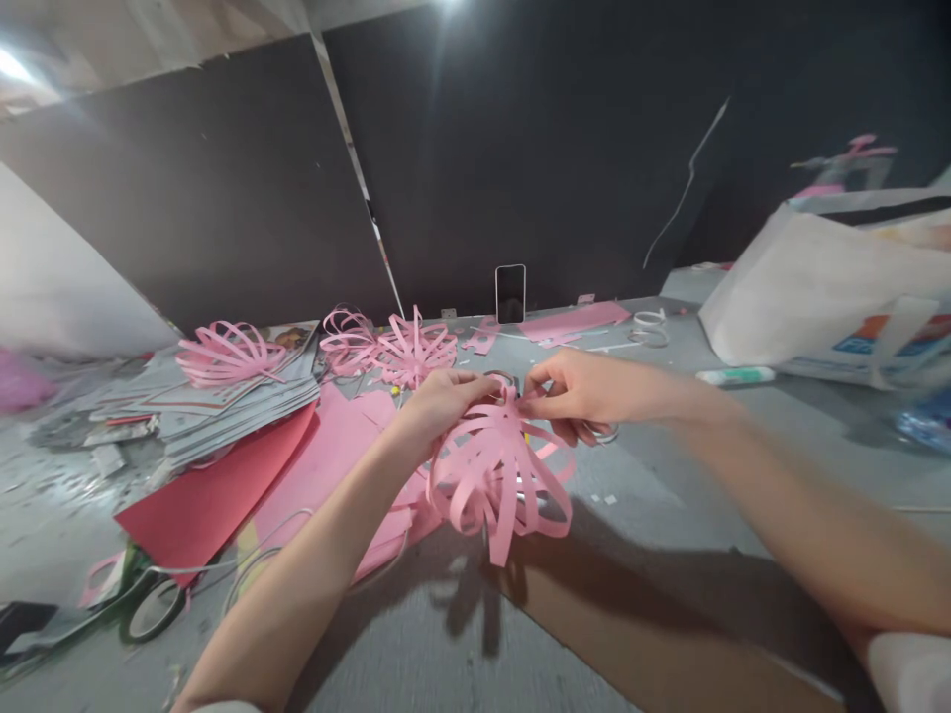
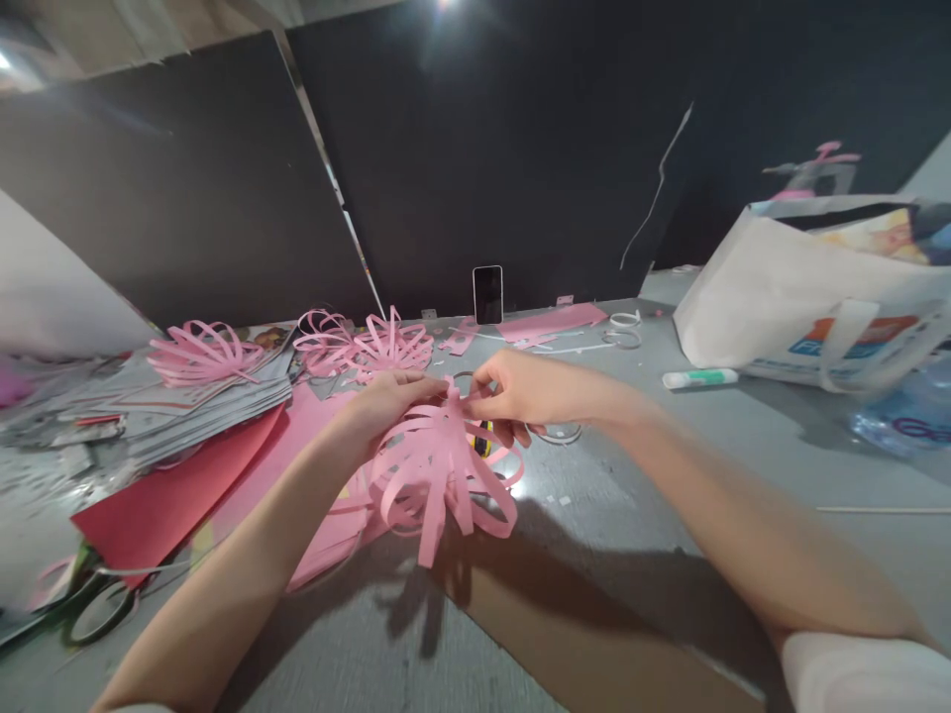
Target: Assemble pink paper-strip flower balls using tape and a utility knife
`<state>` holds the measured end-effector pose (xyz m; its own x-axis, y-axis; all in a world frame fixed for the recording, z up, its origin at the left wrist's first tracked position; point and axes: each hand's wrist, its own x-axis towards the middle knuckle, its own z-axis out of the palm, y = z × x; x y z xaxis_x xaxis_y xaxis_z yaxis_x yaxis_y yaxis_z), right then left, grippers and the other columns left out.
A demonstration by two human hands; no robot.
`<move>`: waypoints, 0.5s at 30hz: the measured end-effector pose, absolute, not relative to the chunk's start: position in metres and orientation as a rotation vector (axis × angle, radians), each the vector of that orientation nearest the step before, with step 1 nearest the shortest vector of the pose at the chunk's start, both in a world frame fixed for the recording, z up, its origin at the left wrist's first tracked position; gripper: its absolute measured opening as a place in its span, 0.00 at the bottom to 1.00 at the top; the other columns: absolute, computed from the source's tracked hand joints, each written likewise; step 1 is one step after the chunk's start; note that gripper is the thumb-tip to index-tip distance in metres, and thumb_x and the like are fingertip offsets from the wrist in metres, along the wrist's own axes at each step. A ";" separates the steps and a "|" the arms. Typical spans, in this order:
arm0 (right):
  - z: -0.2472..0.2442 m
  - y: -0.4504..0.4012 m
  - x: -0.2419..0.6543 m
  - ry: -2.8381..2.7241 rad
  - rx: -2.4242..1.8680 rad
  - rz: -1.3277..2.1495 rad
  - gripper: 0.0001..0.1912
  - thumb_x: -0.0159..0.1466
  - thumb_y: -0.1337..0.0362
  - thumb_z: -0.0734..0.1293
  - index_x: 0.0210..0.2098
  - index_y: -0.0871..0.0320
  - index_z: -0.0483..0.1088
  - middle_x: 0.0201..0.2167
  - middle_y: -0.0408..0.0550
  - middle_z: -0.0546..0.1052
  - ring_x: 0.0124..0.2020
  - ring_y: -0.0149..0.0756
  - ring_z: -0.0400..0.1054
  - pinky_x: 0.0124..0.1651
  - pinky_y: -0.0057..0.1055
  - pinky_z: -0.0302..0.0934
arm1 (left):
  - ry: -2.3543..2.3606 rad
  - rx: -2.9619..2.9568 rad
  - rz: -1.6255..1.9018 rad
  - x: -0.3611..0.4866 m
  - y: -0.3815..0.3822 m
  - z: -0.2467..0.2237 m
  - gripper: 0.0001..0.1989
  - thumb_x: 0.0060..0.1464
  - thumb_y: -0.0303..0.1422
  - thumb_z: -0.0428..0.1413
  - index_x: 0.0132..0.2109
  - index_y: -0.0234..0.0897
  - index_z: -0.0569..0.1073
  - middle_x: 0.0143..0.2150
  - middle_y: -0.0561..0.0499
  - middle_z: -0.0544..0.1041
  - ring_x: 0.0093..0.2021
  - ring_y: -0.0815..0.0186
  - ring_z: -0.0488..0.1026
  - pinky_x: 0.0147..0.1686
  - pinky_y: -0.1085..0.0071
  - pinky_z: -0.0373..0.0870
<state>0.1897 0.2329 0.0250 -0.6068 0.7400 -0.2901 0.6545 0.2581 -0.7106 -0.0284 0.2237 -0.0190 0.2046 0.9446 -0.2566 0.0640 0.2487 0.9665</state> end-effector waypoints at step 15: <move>0.001 0.235 0.173 -2.374 -1.267 1.442 0.23 0.65 0.45 0.70 0.27 0.58 0.73 0.18 0.46 0.75 0.16 0.28 0.64 0.17 0.26 0.51 | 1.505 1.822 1.018 -0.026 0.211 -0.025 0.08 0.61 0.36 0.54 0.35 0.39 0.74 0.22 0.52 0.77 0.22 0.65 0.71 0.27 0.70 0.61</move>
